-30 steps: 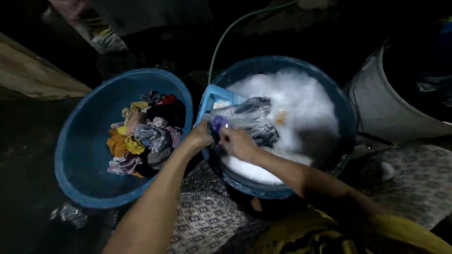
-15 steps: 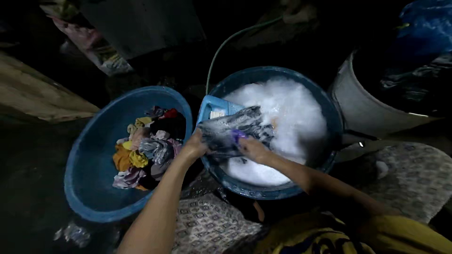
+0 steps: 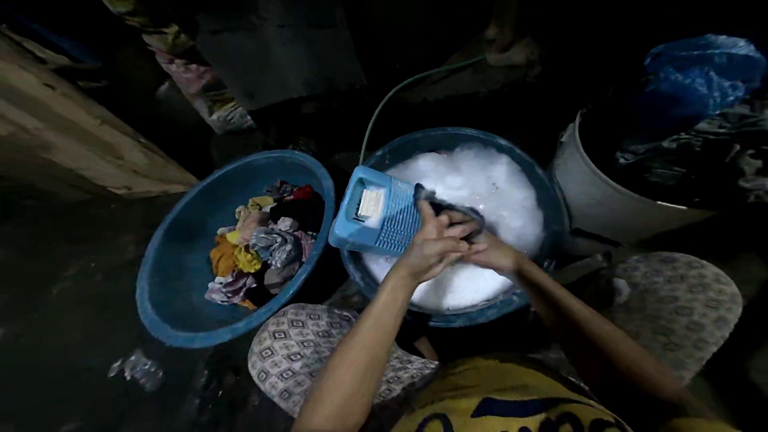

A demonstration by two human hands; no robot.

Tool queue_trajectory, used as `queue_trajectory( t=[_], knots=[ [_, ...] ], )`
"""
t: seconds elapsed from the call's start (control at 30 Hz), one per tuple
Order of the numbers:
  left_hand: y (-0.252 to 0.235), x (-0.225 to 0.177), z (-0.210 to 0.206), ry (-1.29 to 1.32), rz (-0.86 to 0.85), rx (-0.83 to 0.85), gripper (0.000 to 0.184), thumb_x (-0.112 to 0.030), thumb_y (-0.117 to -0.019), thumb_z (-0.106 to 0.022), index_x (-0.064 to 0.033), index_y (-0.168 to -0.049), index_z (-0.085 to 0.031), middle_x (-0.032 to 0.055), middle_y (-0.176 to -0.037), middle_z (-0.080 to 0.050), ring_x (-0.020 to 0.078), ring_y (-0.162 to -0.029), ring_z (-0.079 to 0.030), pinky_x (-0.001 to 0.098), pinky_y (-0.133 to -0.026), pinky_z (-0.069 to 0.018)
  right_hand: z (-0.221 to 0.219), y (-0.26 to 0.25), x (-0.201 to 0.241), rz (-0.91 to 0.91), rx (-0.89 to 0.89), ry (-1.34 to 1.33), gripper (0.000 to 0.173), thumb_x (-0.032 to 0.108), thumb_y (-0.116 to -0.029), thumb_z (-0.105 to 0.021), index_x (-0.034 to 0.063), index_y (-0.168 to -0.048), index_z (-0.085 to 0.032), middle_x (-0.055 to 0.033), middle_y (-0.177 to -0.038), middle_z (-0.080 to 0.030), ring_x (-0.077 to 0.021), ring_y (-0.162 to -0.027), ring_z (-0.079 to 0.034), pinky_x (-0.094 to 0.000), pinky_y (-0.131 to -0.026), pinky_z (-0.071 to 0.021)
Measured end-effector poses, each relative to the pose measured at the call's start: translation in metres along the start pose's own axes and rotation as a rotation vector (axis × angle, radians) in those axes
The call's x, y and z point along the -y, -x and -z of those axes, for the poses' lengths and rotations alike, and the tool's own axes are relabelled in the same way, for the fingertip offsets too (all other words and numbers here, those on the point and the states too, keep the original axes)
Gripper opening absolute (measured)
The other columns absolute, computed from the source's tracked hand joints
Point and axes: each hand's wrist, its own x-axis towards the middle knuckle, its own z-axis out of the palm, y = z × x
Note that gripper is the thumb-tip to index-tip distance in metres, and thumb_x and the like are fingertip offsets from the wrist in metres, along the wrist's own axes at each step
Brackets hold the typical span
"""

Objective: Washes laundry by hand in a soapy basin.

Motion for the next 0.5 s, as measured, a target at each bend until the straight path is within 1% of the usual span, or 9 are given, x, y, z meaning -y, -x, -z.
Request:
queue_trajectory(
  t=[0.07,0.13,0.17,0.23,0.3,0.37,0.4,0.47,0.5],
  knots=[
    [-0.007,-0.008,-0.020,-0.049,-0.017,-0.023,0.100,0.011,-0.0808,-0.053,-0.0176,-0.157,0.005,0.0145,-0.127,-0.058,0.0305,-0.109,-0.069,0.0515,-0.096,-0.0588,0.009,-0.002,-0.002,-0.092,-0.244,-0.395,0.026,-0.001,-0.0974,-0.056,-0.0033,-0.123,-0.060,-0.0108,-0.101,-0.069,-0.0118,-0.088,-0.067,-0.0292,-0.078,-0.0587],
    [-0.016,-0.018,-0.023,-0.168,-0.017,-0.232,0.088,0.009,-0.0944,-0.048,-0.0189,-0.159,0.005,0.0161,-0.110,-0.067,0.0298,-0.094,-0.074,0.0473,-0.084,-0.0632,0.024,-0.002,0.019,-0.244,-0.419,-0.591,0.027,0.011,-0.1081,-0.047,-0.0007,-0.129,-0.058,-0.0141,-0.106,-0.068,-0.0191,-0.089,-0.069,-0.0366,-0.076,-0.0611],
    [-0.021,-0.015,-0.014,-0.300,-0.020,-0.376,0.076,0.002,-0.1012,-0.050,-0.0157,-0.160,-0.005,0.0141,-0.099,-0.069,0.0258,-0.084,-0.074,0.0431,-0.077,-0.0640,0.028,0.001,0.026,-0.280,-0.445,-0.664,0.030,0.012,-0.1084,-0.047,-0.0006,-0.134,-0.054,-0.0163,-0.114,-0.066,-0.0224,-0.094,-0.070,-0.0395,-0.078,-0.0619],
    [-0.030,0.006,0.023,-0.651,-0.033,-0.608,0.055,-0.020,-0.1040,-0.060,-0.0080,-0.154,-0.039,0.0185,-0.112,-0.066,0.0290,-0.093,-0.068,0.0488,-0.082,-0.0590,0.025,0.011,0.036,-0.254,-0.447,-0.807,0.031,0.008,-0.1069,-0.046,-0.0020,-0.137,-0.049,-0.0180,-0.120,-0.062,-0.0253,-0.099,-0.069,-0.0424,-0.081,-0.0621],
    [-0.038,0.043,0.058,-0.974,-0.045,-0.750,0.039,-0.030,-0.0973,-0.069,-0.0046,-0.127,-0.068,0.0279,-0.111,-0.065,0.0422,-0.099,-0.062,0.0595,-0.084,-0.0515,0.013,0.015,0.037,-0.148,-0.423,-0.973,0.023,0.003,-0.1041,-0.046,-0.0011,-0.126,-0.052,-0.0144,-0.109,-0.064,-0.0228,-0.093,-0.068,-0.0430,-0.080,-0.0611],
    [-0.030,0.077,0.062,-1.125,0.123,-0.686,0.043,-0.020,-0.0918,-0.074,-0.0008,-0.130,-0.067,0.0365,-0.131,-0.055,0.0510,-0.122,-0.054,0.0621,-0.104,-0.0439,-0.002,0.015,0.034,-0.049,-0.331,-1.118,0.018,0.004,-0.1033,-0.045,0.0039,-0.119,-0.055,-0.0094,-0.101,-0.068,-0.0192,-0.091,-0.069,-0.0420,-0.083,-0.0598],
    [-0.022,0.095,0.055,-1.138,0.210,-0.604,0.052,-0.014,-0.0902,-0.073,0.0038,-0.137,-0.059,0.0361,-0.139,-0.050,0.0475,-0.129,-0.052,0.0559,-0.109,-0.0438,-0.009,0.015,0.034,-0.042,-0.269,-1.168,0.020,0.008,-0.1035,-0.044,0.0060,-0.117,-0.058,-0.0086,-0.101,-0.069,-0.0189,-0.092,-0.068,-0.0418,-0.085,-0.0588],
    [0.002,0.117,0.030,-0.937,0.351,-0.455,0.055,-0.004,-0.0928,-0.069,0.0109,-0.141,-0.046,0.0259,-0.135,-0.055,0.0263,-0.123,-0.056,0.0373,-0.106,-0.0465,-0.023,0.018,0.035,-0.098,-0.108,-1.221,0.028,0.019,-0.1069,-0.041,0.0060,-0.121,-0.061,-0.0107,-0.104,-0.071,-0.0207,-0.096,-0.069,-0.0421,-0.088,-0.0585],
    [0.013,0.116,0.023,-0.845,0.459,-0.394,0.040,-0.003,-0.0982,-0.062,0.0116,-0.133,-0.050,0.0205,-0.123,-0.059,0.0185,-0.110,-0.056,0.0323,-0.097,-0.0467,-0.029,0.021,0.035,-0.149,-0.003,-1.235,0.033,0.026,-0.1098,-0.038,0.0052,-0.126,-0.059,-0.0118,-0.108,-0.071,-0.0218,-0.100,-0.069,-0.0426,-0.091,-0.0582]
  ],
)
